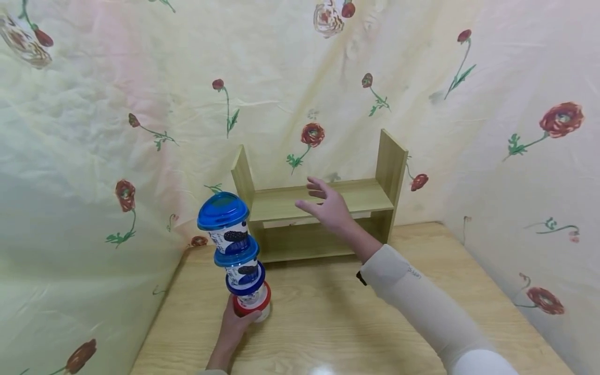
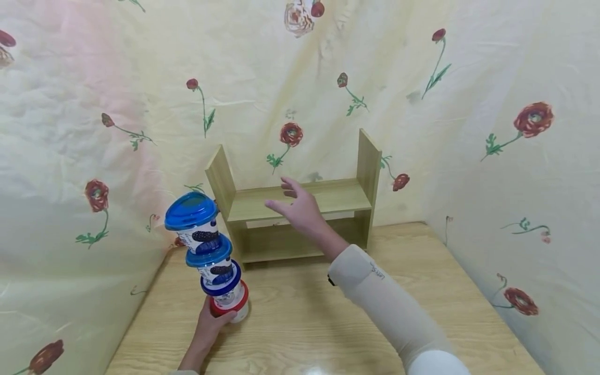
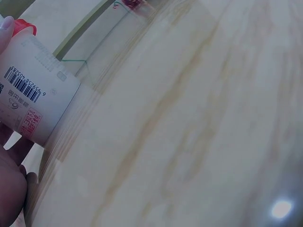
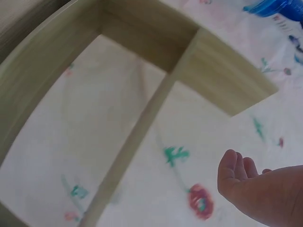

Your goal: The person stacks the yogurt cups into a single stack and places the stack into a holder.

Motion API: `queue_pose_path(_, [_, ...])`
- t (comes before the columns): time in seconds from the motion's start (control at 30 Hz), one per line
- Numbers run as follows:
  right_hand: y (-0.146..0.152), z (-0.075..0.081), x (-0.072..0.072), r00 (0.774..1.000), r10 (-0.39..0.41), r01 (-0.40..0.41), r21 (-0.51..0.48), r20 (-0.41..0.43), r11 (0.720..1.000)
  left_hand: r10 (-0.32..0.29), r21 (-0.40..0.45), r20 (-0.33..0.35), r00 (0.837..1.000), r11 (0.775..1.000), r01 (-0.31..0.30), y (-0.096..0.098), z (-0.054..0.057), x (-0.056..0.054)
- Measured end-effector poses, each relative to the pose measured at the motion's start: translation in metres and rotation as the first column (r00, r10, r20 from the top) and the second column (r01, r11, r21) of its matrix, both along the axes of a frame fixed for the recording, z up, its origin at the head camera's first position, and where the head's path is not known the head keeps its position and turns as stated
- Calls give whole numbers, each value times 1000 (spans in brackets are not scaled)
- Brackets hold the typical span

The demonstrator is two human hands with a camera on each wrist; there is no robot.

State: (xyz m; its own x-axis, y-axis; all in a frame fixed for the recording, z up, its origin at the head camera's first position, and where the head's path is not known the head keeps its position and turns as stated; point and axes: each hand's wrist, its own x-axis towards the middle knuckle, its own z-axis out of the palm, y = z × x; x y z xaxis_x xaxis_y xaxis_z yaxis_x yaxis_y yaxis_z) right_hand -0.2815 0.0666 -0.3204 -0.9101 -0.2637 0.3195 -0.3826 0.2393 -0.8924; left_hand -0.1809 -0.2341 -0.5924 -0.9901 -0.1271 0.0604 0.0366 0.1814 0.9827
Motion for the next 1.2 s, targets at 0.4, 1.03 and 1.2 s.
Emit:
queue_pose_path(0.4, [61,-27,-12,989,-143,143,15,26,990,3,-29,21,1000,1000,-3,-1,5,-2])
queue_pose_path(1.03, [132,-69,-26,882,-433,454,91,-185,886,3,-25,27,1000,1000,-2,0,0,-2])
queue_pose_path(1.2, [147,-76,-30,784,-598,611,42,-163,790,3,-25,24,1000,1000,-2,1,1,-1])
